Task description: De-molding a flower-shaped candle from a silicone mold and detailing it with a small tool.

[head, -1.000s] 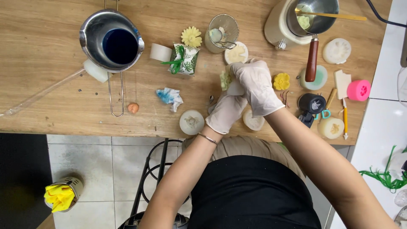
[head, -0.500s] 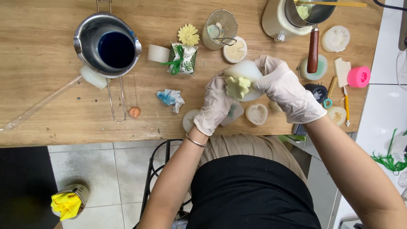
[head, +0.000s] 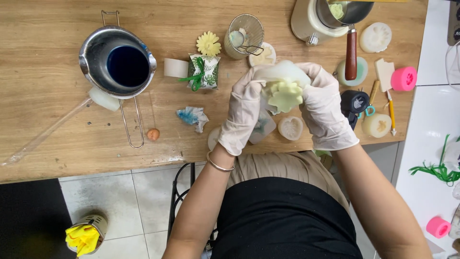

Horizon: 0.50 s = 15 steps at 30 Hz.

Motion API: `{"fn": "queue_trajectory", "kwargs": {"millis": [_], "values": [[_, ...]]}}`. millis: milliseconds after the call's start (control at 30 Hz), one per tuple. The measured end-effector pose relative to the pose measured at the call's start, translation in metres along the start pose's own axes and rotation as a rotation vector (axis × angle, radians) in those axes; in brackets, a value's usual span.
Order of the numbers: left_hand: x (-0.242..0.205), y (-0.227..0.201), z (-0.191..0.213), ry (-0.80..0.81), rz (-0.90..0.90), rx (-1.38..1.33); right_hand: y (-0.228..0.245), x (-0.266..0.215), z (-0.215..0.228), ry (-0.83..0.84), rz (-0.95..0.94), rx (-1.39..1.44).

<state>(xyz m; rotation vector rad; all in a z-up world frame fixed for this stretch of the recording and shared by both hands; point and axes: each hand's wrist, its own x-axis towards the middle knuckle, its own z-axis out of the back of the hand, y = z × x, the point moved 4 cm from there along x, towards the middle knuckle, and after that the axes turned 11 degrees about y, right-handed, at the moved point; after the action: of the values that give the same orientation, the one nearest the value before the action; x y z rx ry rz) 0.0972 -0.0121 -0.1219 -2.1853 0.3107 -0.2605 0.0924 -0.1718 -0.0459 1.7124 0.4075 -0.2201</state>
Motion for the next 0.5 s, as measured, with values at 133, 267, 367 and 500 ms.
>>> {"fn": "queue_trajectory", "kwargs": {"millis": [133, 267, 367, 500], "values": [[-0.005, -0.024, -0.017, -0.039, 0.023, 0.192, 0.01, -0.001, -0.006, -0.076, 0.09, 0.148], [-0.006, -0.051, -0.027, -0.05, 0.04, 0.42, 0.016, -0.009, 0.0, -0.1, 0.138, 0.181], [-0.005, -0.058, -0.025, -0.022, 0.036, 0.544, 0.011, -0.011, 0.006, -0.091, 0.122, 0.126], [-0.004, -0.057, -0.028, 0.054, 0.035, 0.621, -0.021, -0.017, 0.031, -0.11, 0.003, 0.192]]}}
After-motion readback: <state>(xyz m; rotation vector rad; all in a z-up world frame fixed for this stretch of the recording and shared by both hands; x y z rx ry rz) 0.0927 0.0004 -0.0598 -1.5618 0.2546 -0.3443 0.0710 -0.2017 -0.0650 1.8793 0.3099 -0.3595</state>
